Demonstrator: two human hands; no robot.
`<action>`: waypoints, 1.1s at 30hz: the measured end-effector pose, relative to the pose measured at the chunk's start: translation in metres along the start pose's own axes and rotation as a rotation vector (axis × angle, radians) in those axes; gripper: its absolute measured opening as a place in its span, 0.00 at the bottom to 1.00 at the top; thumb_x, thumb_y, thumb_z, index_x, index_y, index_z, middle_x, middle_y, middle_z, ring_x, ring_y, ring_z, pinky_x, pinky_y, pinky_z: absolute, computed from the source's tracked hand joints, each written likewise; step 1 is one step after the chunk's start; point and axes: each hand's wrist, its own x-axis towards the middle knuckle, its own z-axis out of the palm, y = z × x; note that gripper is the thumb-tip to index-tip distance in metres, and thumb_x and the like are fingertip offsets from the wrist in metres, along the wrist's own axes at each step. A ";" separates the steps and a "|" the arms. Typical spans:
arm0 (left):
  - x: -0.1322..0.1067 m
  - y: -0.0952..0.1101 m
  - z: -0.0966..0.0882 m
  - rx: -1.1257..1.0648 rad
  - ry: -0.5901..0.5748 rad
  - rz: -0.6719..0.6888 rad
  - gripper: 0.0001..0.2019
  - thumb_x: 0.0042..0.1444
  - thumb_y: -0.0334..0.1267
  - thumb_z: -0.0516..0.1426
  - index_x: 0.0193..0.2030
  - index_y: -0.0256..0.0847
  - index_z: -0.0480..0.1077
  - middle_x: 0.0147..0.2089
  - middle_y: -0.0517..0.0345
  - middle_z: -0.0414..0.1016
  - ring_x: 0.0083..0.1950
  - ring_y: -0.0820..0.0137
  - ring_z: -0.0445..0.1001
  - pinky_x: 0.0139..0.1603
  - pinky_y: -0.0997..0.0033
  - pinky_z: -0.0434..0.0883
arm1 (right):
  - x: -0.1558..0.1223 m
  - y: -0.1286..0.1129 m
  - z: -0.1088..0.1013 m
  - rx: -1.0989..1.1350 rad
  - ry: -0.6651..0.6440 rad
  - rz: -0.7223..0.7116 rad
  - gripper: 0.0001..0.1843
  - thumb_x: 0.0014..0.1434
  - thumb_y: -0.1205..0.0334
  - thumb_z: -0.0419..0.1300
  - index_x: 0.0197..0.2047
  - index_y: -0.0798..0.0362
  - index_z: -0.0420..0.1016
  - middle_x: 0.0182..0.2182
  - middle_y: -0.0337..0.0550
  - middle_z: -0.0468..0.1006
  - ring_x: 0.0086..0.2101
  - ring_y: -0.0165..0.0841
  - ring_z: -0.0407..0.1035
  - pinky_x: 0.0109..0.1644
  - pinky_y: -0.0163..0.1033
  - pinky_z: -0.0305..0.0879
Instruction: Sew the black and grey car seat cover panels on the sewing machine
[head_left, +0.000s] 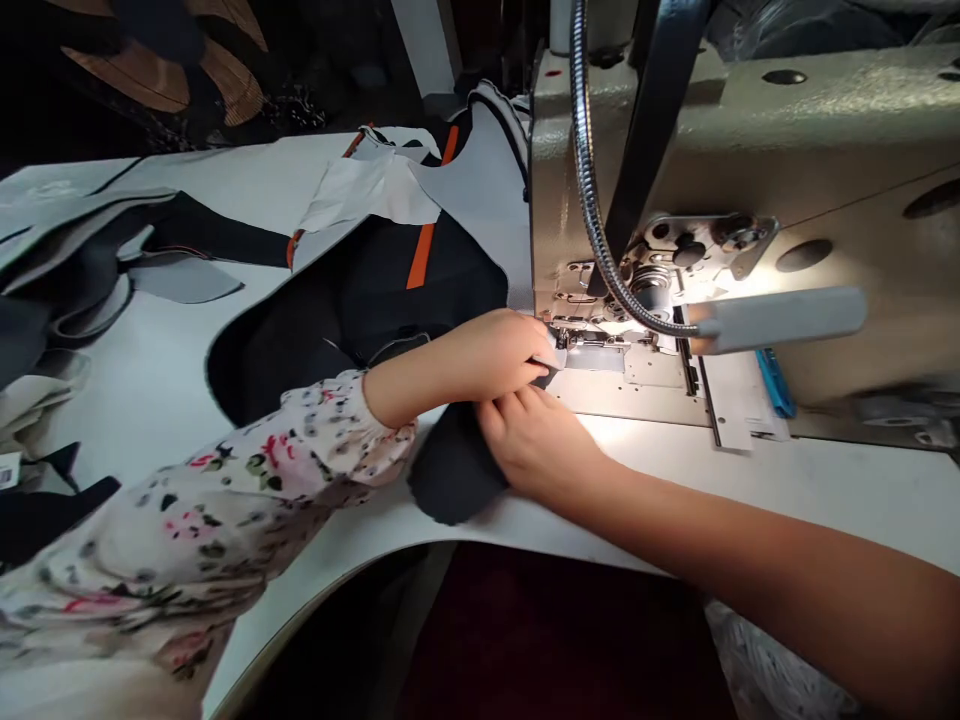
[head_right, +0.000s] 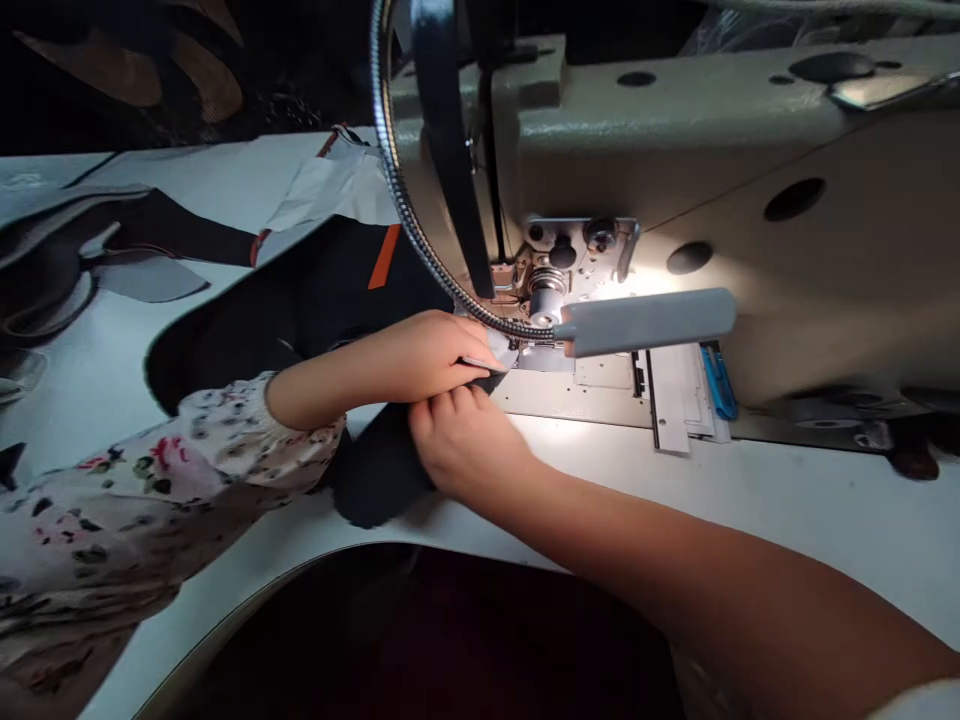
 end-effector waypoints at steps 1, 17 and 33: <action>0.000 0.000 0.001 -0.006 -0.057 -0.006 0.12 0.64 0.29 0.55 0.35 0.41 0.80 0.36 0.60 0.78 0.37 0.72 0.72 0.38 0.73 0.65 | 0.009 -0.013 -0.002 -0.042 -0.026 0.001 0.20 0.66 0.74 0.48 0.55 0.68 0.75 0.42 0.67 0.80 0.39 0.50 0.77 0.43 0.56 0.75; -0.030 0.033 0.061 0.217 0.165 -0.046 0.06 0.64 0.31 0.56 0.42 0.38 0.74 0.36 0.55 0.72 0.41 0.64 0.70 0.37 0.65 0.63 | -0.047 -0.021 -0.014 -0.207 0.185 -0.145 0.15 0.60 0.77 0.52 0.40 0.68 0.81 0.37 0.68 0.82 0.36 0.49 0.80 0.42 0.53 0.79; -0.016 0.001 0.065 0.114 0.275 0.004 0.11 0.68 0.31 0.53 0.43 0.42 0.78 0.44 0.58 0.80 0.43 0.67 0.75 0.42 0.66 0.68 | -0.034 0.002 -0.007 -0.133 0.202 -0.093 0.17 0.63 0.77 0.50 0.43 0.69 0.81 0.40 0.66 0.82 0.41 0.48 0.80 0.46 0.50 0.80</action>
